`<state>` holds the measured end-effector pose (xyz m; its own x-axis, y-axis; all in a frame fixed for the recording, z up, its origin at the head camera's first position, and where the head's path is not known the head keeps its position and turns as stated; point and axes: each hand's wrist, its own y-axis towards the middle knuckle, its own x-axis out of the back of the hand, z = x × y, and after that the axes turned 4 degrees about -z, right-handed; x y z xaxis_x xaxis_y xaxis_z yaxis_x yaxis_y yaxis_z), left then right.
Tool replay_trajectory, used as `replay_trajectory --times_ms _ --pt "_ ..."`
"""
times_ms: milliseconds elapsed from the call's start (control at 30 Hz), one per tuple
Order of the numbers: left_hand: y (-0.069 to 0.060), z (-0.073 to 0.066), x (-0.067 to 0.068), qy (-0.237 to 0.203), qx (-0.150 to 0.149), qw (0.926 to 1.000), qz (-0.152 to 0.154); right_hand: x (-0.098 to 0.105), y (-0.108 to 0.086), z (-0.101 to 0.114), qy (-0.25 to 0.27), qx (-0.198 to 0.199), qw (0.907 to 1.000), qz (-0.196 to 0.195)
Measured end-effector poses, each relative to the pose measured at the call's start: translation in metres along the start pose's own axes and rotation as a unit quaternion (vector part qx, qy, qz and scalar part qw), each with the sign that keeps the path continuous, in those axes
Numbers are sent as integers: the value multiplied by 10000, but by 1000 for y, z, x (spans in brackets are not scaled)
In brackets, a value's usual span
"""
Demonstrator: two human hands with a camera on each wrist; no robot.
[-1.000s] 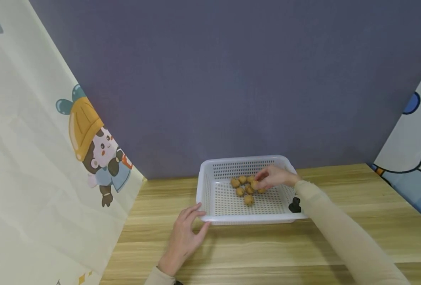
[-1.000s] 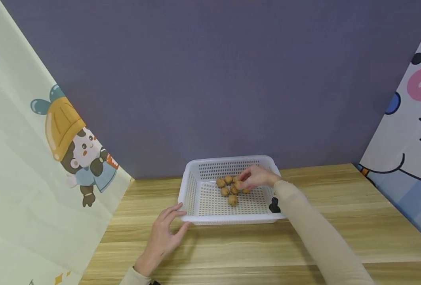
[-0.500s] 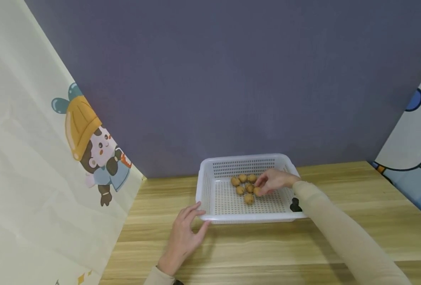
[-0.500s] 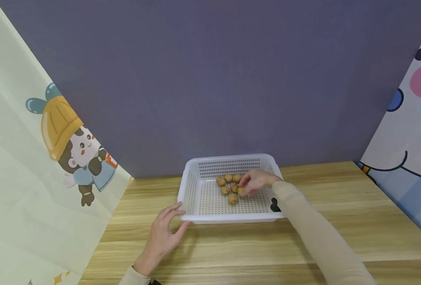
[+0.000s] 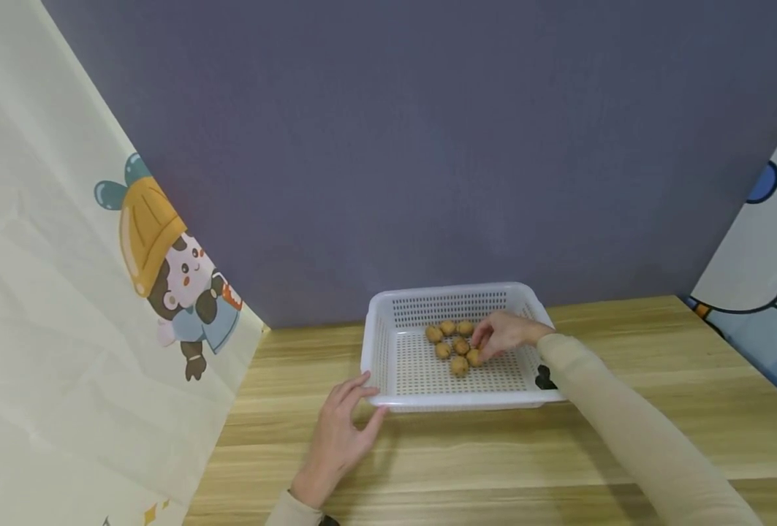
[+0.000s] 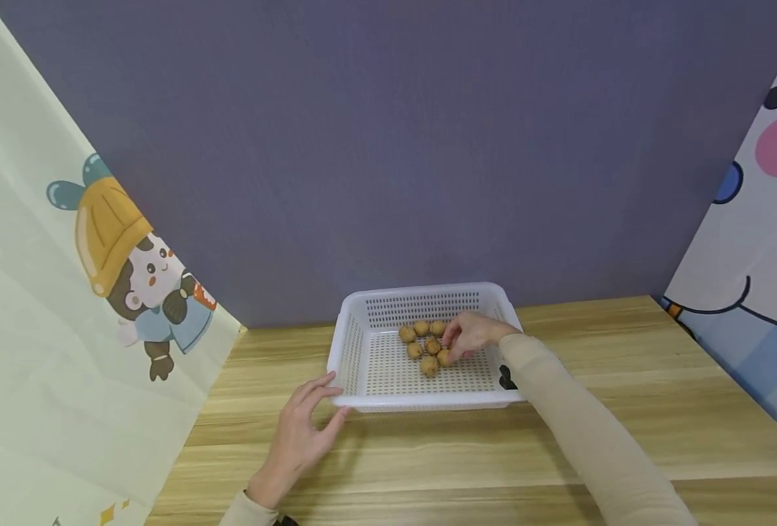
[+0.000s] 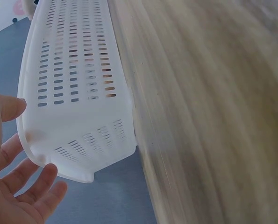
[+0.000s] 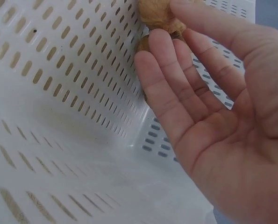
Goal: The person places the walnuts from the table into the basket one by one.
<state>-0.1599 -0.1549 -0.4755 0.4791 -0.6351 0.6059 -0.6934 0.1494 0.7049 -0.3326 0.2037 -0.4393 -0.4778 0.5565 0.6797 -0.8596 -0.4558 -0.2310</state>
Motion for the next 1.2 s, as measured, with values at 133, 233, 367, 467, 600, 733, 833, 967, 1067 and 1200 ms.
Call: replay_trajectory --times_ms 133,233,367,467,600,733,833,967,1067,1200 --pt "0 0 0 -22 40 10000 46 5 -1 -1 161 0 9998 94" --pt "0 1 -1 -12 63 10000 55 11 -3 2 423 -8 9990 118" --pt "1 2 -2 -1 93 10000 34 20 -8 14 583 192 9981 50" --pt "2 2 -2 -9 126 9999 43 28 -15 26 499 448 9977 -16" --pt "4 0 -3 -26 190 9997 120 36 -31 43 456 672 9965 -205" --pt "5 -2 -2 -37 324 9991 254 40 -56 55 488 932 9926 -601" --pt "8 -3 0 -71 452 9978 470 39 -77 58 492 1119 9869 -1053" --pt "11 -2 6 -285 924 9922 789 30 -105 57 757 1278 9755 -1622" --pt "12 1 12 -437 1245 9885 738 19 -124 52 1081 1229 9659 -2004" --pt "15 5 23 -315 774 9963 212 2 -149 38 1293 1124 9492 -2638"
